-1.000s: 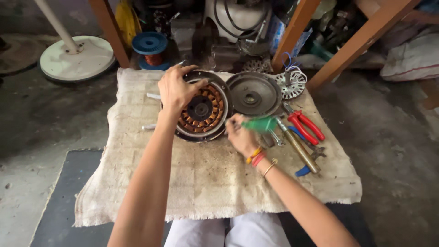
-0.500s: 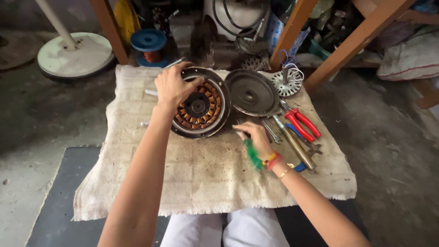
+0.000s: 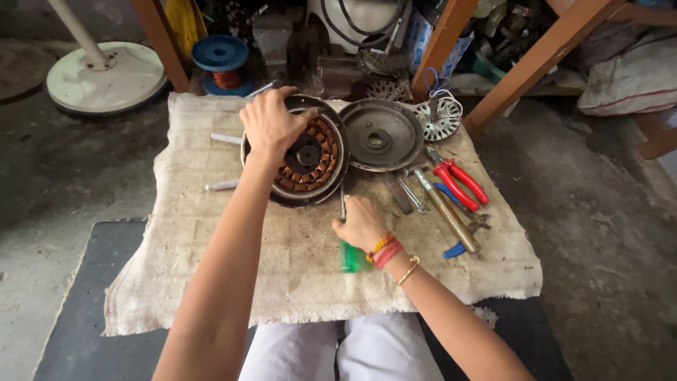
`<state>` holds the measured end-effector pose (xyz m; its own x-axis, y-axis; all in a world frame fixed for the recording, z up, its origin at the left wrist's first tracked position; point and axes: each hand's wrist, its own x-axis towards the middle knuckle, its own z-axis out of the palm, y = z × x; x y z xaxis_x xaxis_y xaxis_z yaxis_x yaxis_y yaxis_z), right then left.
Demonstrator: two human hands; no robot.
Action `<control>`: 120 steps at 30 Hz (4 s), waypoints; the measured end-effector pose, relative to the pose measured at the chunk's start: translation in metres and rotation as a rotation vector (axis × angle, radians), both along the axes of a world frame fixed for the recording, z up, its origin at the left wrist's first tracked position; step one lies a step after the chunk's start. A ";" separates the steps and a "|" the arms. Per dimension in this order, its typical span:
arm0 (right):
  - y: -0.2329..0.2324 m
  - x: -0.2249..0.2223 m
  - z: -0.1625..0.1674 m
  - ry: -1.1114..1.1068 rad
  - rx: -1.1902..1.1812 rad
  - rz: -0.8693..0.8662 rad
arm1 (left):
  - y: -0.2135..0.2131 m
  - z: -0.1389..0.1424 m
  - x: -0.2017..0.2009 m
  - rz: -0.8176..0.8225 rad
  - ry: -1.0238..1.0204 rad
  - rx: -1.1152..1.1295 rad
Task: The person sits on the floor and disassembles a ceiling fan motor. They hammer around a metal end housing, pry it off the wound stator with a screwdriver, reposition the stator, and work the housing loose by hand and with the screwdriver.
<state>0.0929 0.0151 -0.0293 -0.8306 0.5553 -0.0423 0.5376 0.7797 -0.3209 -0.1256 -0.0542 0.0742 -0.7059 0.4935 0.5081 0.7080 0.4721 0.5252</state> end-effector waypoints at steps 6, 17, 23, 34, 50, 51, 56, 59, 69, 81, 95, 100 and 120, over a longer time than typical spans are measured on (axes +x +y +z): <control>0.054 0.023 0.010 0.393 0.070 0.003 | -0.005 -0.002 0.000 0.009 0.034 0.059; 0.005 0.017 0.022 0.078 0.420 0.004 | -0.003 -0.002 0.000 0.015 0.023 0.063; 0.001 0.023 0.010 0.303 0.448 -0.094 | -0.002 -0.003 -0.001 0.011 0.065 0.084; -0.021 -0.008 0.011 -0.004 0.577 0.127 | -0.002 -0.003 0.001 -0.004 0.039 0.096; -0.016 -0.002 0.007 0.006 0.409 0.065 | -0.001 -0.002 0.000 0.009 0.000 0.053; -0.017 -0.001 0.007 0.060 0.393 -0.013 | -0.001 -0.002 -0.001 0.010 0.020 0.061; -0.025 0.003 0.006 0.123 0.408 0.067 | -0.002 -0.002 -0.002 0.009 0.009 0.054; -0.030 0.005 0.002 0.157 0.382 0.003 | -0.003 -0.003 -0.002 0.022 0.089 0.110; -0.017 0.004 0.021 0.015 0.467 0.027 | -0.006 -0.002 -0.002 0.009 0.040 0.082; 0.019 -0.004 0.051 -0.033 0.499 0.346 | -0.004 -0.001 -0.001 -0.005 0.054 0.071; 0.013 -0.006 0.058 0.036 0.553 0.365 | -0.003 0.002 0.001 -0.008 0.007 0.021; 0.015 -0.005 0.054 -0.020 0.436 0.252 | -0.003 0.003 0.001 -0.011 0.084 0.090; 0.018 0.001 0.060 0.325 0.583 0.416 | -0.006 0.009 0.002 -0.008 0.103 0.070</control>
